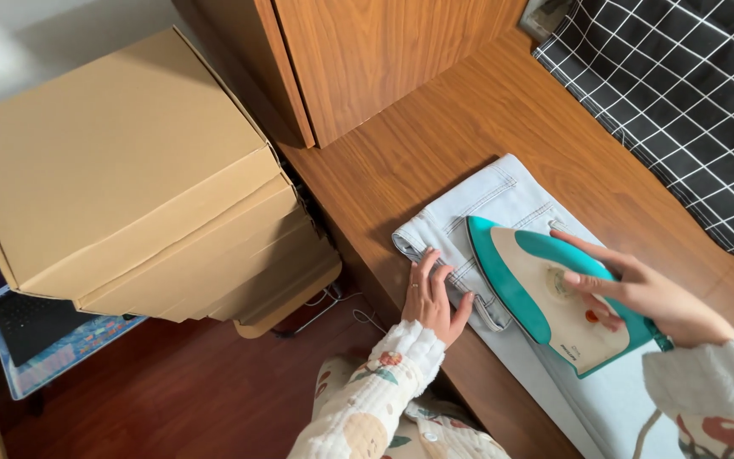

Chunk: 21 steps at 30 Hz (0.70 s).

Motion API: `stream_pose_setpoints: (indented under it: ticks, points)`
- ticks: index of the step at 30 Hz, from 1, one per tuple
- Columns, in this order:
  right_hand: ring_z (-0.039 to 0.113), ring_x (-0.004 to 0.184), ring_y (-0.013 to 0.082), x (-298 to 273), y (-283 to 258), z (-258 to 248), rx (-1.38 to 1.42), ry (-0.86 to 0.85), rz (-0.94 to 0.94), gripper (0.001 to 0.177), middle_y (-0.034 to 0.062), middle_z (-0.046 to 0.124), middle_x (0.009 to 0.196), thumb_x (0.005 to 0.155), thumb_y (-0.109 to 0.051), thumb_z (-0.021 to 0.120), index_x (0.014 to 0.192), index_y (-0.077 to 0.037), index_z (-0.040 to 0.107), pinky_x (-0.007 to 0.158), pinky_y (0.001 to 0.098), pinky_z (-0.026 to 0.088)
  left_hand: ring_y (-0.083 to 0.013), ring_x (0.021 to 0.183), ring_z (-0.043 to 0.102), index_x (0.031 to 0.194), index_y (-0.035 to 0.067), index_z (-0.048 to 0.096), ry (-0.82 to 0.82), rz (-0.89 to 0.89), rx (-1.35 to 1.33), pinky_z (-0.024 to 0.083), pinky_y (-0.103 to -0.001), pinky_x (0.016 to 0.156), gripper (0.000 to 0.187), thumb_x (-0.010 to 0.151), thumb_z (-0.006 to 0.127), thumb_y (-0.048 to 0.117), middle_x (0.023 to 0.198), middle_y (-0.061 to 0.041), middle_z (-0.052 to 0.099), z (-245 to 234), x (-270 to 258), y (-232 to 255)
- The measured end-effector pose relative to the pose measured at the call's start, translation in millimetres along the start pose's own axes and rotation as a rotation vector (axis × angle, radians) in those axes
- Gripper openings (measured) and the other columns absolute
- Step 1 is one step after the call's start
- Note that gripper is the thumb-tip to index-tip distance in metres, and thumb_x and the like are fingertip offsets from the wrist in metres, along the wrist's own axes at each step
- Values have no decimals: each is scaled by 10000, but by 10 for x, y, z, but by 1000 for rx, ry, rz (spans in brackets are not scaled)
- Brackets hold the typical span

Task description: Ironing and folding a pair of light blue jeans on a wooden desk.

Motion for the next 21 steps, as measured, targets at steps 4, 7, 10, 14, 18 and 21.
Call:
stream_pose_setpoints:
  ticks: [4, 7, 10, 14, 18, 21]
  points:
    - [428, 434, 178, 181, -224, 76, 117, -86, 13, 767, 85, 477, 641, 975, -127, 647, 1685, -385, 515, 445, 356, 474, -499, 1469, 471, 1232, 1, 471, 20, -60, -79, 574, -583, 1060, 339, 1061, 591, 268, 1463, -264, 437, -31, -28, -5]
    - [470, 407, 173, 486, -427, 95, -69, -153, -71, 743, 95, 529, 565, 983, -157, 628, 1676, -382, 483, 379, 321, 458, -393, 1072, 564, 1085, 69, 450, 155, -62, 40, 478, -563, 974, 263, 1095, 513, 324, 1212, -161, 487, -114, 21, 8]
    - [443, 409, 154, 605, -747, 176, -17, -99, 29, 750, 70, 482, 556, 953, -303, 684, 1669, -431, 503, 430, 328, 473, -403, 1092, 597, 1037, 61, 517, 82, -145, 80, 491, -541, 990, 261, 1083, 543, 317, 1233, -158, 520, -39, -43, -41]
    - [373, 466, 182, 666, -1189, 535, 28, -154, 7, 693, 90, 373, 571, 1007, -206, 600, 1670, -376, 495, 443, 351, 364, -413, 986, 605, 1029, 55, 536, 33, -174, 86, 487, -554, 993, 183, 1039, 586, 231, 1207, -167, 548, 9, -68, -96]
    - [633, 1027, 270, 435, -1592, 823, -312, -86, 160, 683, 94, 657, 1201, 1001, -357, 602, 1676, -393, 502, 924, 419, 568, -354, 934, 552, 920, 85, 519, 110, -286, 69, 429, -505, 865, 80, 938, 552, 156, 1022, -122, 569, -22, -55, -171]
    - [697, 1296, 279, 298, -1630, 871, -326, -80, 190, 679, 22, 690, 1518, 1000, -294, 588, 1667, -366, 487, 1082, 428, 574, -333, 934, 558, 944, 86, 544, 191, -367, 136, 425, -479, 851, 28, 917, 550, 86, 1007, -112, 587, -58, -55, -216]
Point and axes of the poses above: each hand's wrist, its own x-axis towards the middle knuckle, its own z-axis out of the palm, y = z × x, the point moved 5 cm from there along x, towards the middle knuckle
